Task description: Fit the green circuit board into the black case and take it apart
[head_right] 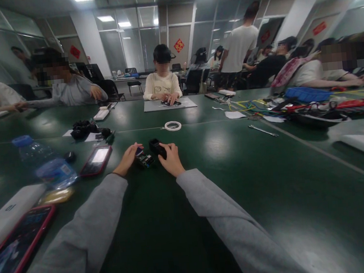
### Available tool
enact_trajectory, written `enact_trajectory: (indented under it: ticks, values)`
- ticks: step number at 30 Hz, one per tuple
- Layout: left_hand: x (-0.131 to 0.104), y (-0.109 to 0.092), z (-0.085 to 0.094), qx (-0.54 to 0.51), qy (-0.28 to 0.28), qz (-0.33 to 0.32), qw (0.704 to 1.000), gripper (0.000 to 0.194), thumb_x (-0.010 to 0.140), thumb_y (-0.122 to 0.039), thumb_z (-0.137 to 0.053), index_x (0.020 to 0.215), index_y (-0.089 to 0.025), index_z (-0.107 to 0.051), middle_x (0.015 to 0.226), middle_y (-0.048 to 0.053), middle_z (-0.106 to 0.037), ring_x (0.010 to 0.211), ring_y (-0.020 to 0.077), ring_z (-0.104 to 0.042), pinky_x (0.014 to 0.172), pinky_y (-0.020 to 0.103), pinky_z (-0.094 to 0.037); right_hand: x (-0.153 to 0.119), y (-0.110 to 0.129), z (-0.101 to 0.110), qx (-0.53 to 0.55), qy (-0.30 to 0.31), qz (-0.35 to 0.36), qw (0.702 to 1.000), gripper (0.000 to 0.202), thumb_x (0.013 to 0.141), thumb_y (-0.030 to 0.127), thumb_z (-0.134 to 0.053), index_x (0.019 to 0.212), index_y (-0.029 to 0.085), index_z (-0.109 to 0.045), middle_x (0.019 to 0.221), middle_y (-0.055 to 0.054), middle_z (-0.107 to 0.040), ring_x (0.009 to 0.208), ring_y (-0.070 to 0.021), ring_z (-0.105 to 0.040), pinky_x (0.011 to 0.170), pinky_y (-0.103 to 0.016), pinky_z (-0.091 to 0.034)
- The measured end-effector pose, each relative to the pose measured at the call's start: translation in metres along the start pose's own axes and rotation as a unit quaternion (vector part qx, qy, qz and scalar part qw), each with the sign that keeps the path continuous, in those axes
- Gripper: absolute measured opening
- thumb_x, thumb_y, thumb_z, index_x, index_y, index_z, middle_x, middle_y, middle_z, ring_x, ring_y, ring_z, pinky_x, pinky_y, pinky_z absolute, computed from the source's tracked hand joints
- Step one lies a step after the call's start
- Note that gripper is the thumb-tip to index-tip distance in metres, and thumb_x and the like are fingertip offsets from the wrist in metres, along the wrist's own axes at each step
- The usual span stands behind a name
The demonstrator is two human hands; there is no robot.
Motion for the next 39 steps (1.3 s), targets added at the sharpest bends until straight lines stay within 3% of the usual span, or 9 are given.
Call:
enact_trajectory:
  ticks: [6,14,20,26,32,39]
  values:
    - [0.0,0.001,0.0,-0.007,0.003,0.007,1.0,0.057,0.083,-0.062,-0.041,0.106,-0.014,-0.061,0.105,0.011,-0.065,0.095,0.0209,-0.06,0.087,0.034,-0.045,0.001,-0.003,0.001,0.036,0.02,-0.002,0.999,0.053,0.076,0.019,-0.061,0.128,0.022,-0.046,0.115,-0.008,-0.046,0.111,-0.0252,-0.043,0.098,-0.046,-0.039]
    - [-0.002,0.0,-0.001,-0.034,0.006,0.026,0.999,0.059,0.083,-0.062,-0.041,0.112,-0.014,-0.06,0.114,0.012,-0.064,0.103,0.0217,-0.06,0.093,0.035,-0.044,0.001,-0.003,-0.002,0.007,-0.027,-0.028,0.999,0.057,0.075,0.031,-0.07,0.123,0.013,-0.047,0.113,-0.014,-0.05,0.107,-0.0292,-0.045,0.095,-0.047,-0.04]
    - [-0.002,-0.002,-0.001,-0.042,0.012,0.028,0.999,0.061,0.083,-0.063,-0.041,0.115,-0.014,-0.061,0.118,0.012,-0.063,0.105,0.0226,-0.059,0.096,0.037,-0.042,0.002,0.003,0.001,0.035,0.017,0.014,0.999,0.049,0.076,0.025,-0.069,0.121,0.017,-0.05,0.112,-0.01,-0.054,0.106,-0.0261,-0.048,0.095,-0.044,-0.041]
    - [-0.002,-0.002,0.0,-0.015,0.001,0.019,1.0,0.061,0.084,-0.062,-0.04,0.115,-0.014,-0.061,0.115,0.011,-0.064,0.106,0.0224,-0.059,0.096,0.036,-0.041,0.001,0.004,0.001,0.069,0.048,0.012,0.996,0.054,0.073,0.023,-0.071,0.123,0.018,-0.05,0.113,-0.009,-0.055,0.106,-0.0237,-0.049,0.093,-0.042,-0.043]
    - [0.0,0.002,0.001,-0.006,-0.01,0.011,1.0,0.059,0.084,-0.061,-0.04,0.115,-0.014,-0.061,0.114,0.011,-0.063,0.103,0.0218,-0.059,0.093,0.035,-0.042,-0.002,0.004,-0.002,0.092,0.124,0.026,0.988,0.07,0.072,0.027,-0.071,0.135,0.021,-0.041,0.123,-0.01,-0.051,0.113,-0.0237,-0.048,0.095,-0.042,-0.042]
    - [0.002,0.003,0.001,0.021,-0.003,-0.004,1.0,0.055,0.085,-0.057,-0.042,0.11,-0.013,-0.063,0.112,0.011,-0.065,0.104,0.022,-0.057,0.095,0.034,-0.04,-0.003,0.019,0.0,0.068,0.126,0.122,0.982,0.082,0.072,0.028,-0.071,0.143,0.024,-0.029,0.132,-0.01,-0.045,0.121,-0.0267,-0.042,0.102,-0.047,-0.035]
Point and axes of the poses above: each hand's wrist, its own x-axis towards the middle knuckle, its own z-axis out of the back of the hand, y = z × x, the point moved 3 cm from there along x, towards the middle knuckle
